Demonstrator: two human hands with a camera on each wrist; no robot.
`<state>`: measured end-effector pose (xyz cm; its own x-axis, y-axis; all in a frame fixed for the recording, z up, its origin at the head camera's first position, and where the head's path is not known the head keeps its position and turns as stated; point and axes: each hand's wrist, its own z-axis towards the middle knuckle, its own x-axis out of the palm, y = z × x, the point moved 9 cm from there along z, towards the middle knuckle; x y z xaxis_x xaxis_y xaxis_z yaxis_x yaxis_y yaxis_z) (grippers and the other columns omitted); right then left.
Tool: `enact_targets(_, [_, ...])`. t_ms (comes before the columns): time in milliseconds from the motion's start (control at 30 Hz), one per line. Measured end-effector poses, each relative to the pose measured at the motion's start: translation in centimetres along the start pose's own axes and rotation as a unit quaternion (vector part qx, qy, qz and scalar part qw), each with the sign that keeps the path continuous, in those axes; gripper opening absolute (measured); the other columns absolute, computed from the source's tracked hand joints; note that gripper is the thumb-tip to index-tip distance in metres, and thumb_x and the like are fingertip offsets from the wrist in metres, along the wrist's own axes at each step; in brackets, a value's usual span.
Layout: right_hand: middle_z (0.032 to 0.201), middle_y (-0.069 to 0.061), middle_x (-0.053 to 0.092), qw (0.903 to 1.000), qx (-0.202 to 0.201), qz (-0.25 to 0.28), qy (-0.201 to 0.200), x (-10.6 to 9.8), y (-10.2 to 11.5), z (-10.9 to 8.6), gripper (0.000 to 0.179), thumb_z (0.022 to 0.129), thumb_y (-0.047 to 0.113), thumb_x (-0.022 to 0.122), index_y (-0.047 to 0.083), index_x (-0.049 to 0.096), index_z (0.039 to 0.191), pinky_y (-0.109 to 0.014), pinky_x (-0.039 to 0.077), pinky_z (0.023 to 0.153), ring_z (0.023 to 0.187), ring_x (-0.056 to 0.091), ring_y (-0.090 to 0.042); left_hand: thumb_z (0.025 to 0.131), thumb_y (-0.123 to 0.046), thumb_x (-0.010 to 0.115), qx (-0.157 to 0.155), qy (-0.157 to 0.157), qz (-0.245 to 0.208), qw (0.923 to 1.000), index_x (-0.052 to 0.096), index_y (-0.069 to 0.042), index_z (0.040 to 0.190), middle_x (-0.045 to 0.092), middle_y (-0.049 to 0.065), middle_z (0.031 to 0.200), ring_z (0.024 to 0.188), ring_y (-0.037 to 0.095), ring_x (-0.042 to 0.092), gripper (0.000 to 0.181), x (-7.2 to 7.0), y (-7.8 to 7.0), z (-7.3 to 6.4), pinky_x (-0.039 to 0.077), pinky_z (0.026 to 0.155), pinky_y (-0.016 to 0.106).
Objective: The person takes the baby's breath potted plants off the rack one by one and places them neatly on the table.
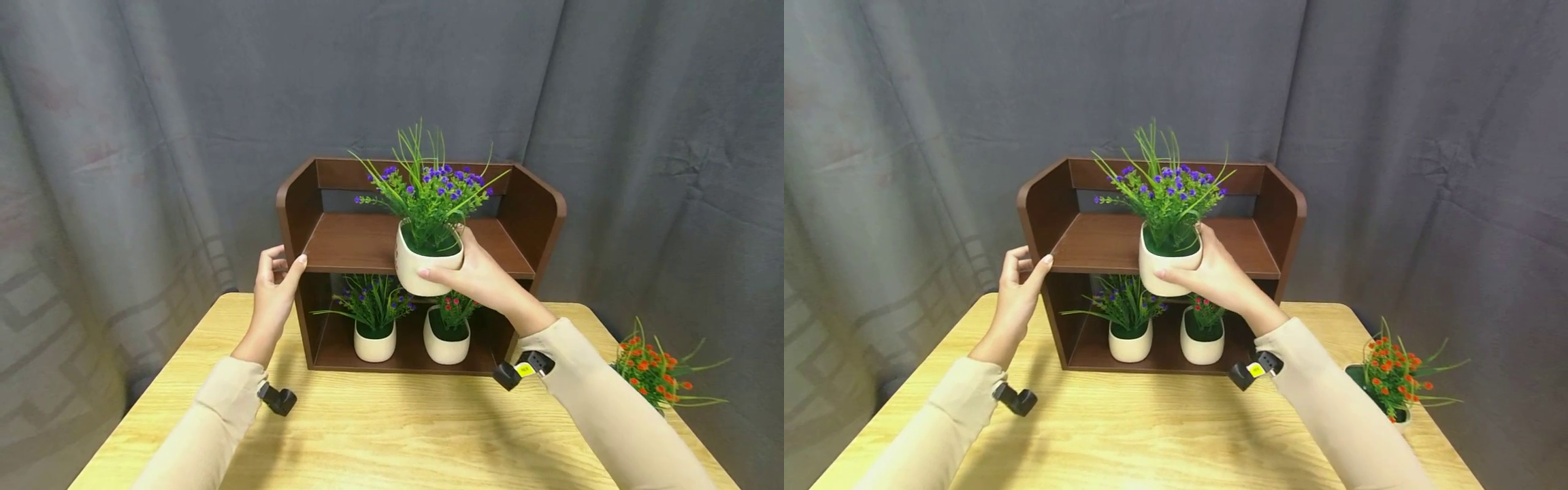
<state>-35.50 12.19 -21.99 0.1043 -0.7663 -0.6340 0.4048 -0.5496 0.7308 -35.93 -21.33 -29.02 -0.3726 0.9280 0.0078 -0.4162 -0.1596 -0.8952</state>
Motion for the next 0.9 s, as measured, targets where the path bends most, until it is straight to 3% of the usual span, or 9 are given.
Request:
enact_targets(167, [0.145, -0.009, 0.041, 0.9988, -0.048, 0.011, -0.007, -0.7, 0.3, -1.0, 0.099, 0.082, 0.044, 0.081, 0.014, 0.02, 0.154, -0.05, 0.035, 0.108, 0.131, 0.045, -0.024, 0.097, -0.03, 0.068, 0.001, 0.002, 0.0, 1.0, 0.051, -0.012, 0.134, 0.048, 0.0, 0.097, 0.084, 0.013, 0.044, 0.045, 0.1, 0.0, 0.0, 0.038, 0.073, 0.027])
enact_targets(433, [0.147, -0.001, 0.042, 0.9915, -0.127, -0.023, -0.015, -1.8, 0.6, -2.4, 0.097, 0.081, 0.031, 0.086, 0.028, 0.024, 0.156, -0.05, 0.034, 0.109, 0.131, 0.046, -0.02, 0.097, -0.028, 0.068, 0.009, 0.003, -0.004, 0.9999, 0.051, -0.011, 0.133, 0.048, 0.0, 0.096, 0.084, 0.013, 0.043, 0.043, 0.0, 0.0, 0.1, 0.038, 0.073, 0.027])
enact_targets(667, [0.146, -0.001, 0.043, 0.9879, -0.145, -0.044, -0.032, -2.8, 0.5, -3.6, 0.096, 0.079, 0.027, 0.088, 0.026, 0.03, 0.155, -0.051, 0.031, 0.109, 0.132, 0.043, -0.02, 0.097, -0.028, 0.067, 0.01, 0.001, -0.007, 0.9999, 0.051, -0.011, 0.133, 0.048, 0.0, 0.096, 0.084, 0.013, 0.044, 0.043, -0.1, 0.0, 0.2, 0.038, 0.073, 0.027])
enact_targets(900, [0.146, -0.005, 0.045, 0.9917, -0.117, -0.044, -0.032, -3.7, -0.7, -5.4, 0.098, 0.078, 0.024, 0.088, 0.024, 0.028, 0.156, -0.053, 0.033, 0.106, 0.129, 0.047, -0.025, 0.097, -0.029, 0.068, 0.004, 0.001, -0.002, 1.0, 0.05, -0.012, 0.134, 0.048, 0.001, 0.098, 0.086, 0.014, 0.044, 0.044, -0.2, 0.0, 0.0, 0.038, 0.074, 0.027])
